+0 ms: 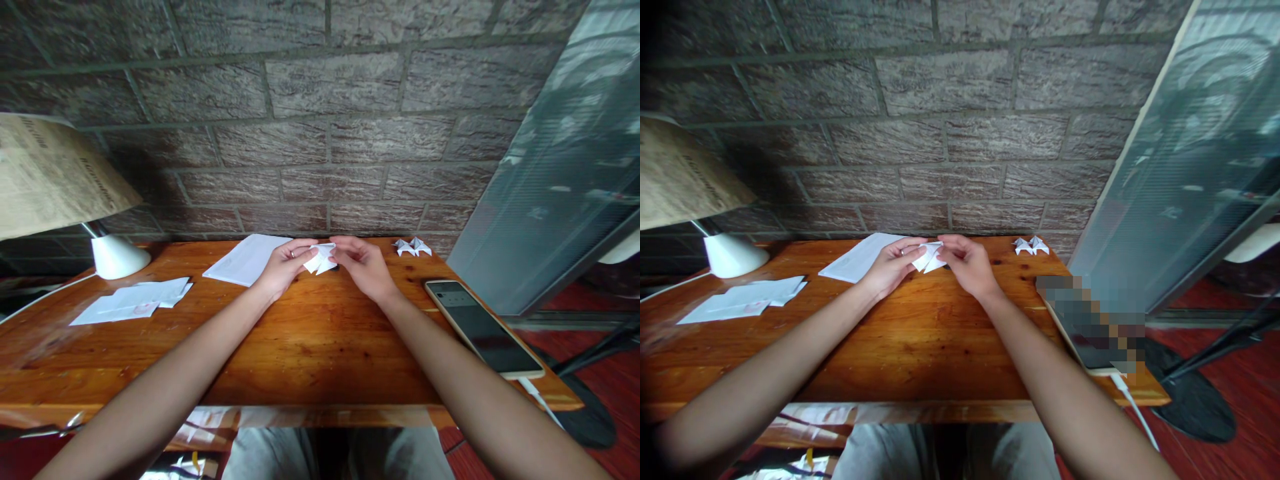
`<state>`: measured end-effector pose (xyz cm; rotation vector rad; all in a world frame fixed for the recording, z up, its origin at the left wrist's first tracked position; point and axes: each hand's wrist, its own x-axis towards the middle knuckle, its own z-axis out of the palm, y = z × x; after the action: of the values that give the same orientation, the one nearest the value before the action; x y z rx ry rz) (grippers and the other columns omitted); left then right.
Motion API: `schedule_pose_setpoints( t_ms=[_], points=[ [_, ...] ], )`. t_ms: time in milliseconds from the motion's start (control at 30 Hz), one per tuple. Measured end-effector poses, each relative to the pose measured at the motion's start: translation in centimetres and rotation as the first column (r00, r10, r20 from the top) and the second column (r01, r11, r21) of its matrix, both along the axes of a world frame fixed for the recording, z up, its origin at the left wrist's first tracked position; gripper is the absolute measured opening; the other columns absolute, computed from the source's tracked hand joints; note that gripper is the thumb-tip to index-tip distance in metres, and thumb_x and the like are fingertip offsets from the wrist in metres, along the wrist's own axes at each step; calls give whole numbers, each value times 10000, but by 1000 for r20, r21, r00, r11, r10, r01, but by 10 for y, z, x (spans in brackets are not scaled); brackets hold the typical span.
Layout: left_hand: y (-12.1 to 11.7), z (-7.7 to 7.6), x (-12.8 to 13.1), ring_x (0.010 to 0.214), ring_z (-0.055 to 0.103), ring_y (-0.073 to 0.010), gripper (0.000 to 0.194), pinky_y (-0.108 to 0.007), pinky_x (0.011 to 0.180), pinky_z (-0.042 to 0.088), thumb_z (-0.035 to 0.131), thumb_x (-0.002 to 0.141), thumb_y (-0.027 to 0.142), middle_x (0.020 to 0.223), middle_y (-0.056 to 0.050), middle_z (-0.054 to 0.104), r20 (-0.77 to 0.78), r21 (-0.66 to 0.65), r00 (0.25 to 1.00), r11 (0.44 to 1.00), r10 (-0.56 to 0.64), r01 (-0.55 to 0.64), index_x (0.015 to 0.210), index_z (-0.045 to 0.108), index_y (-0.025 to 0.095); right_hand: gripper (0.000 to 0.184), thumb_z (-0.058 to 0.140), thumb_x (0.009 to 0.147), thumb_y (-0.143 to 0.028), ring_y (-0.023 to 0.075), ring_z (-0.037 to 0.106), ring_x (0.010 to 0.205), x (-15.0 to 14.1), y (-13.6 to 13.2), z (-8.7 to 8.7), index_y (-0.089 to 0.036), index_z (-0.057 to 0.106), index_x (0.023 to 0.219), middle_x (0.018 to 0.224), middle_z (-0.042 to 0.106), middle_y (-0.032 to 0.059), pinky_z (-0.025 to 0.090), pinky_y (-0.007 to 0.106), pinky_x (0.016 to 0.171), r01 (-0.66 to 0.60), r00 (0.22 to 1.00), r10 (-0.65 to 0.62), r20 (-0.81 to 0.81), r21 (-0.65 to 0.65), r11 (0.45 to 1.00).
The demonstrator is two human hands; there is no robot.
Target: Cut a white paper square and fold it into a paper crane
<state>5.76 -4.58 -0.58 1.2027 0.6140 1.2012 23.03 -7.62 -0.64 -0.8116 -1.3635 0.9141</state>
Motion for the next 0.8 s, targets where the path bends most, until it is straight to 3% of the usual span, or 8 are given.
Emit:
schedule_pose_setpoints(
  t_ms=[100,433,800],
  points=[
    [0,-2,-1,781,670,-166,424,-302,753,495,827,637,334,896,-45,752,-58,88,998,996,4,1,1016,703,190,318,741,732,-398,182,693,854,0,-1,1,-200,683,974,899,738,28,593,359,805,-10,1000,10,-6,-1,1000],
    [-4,0,1,832,685,-210,392,-353,802,518,828,610,407,916,-71,755,-198,277,973,959,115,-57,895,713,163,259,701,757,-377,161,686,774,1,-2,2,-210,687,954,905,744,25,594,272,627,27,998,-27,52,3,1000],
    [-7,-2,1,760,685,-192,339,-339,773,534,812,636,400,832,-65,749,-291,355,940,932,178,-66,855,717,160,217,663,791,-310,172,699,781,1,-4,-1,-198,679,976,868,745,36,572,308,733,90,978,-107,180,101,991]
  ],
)
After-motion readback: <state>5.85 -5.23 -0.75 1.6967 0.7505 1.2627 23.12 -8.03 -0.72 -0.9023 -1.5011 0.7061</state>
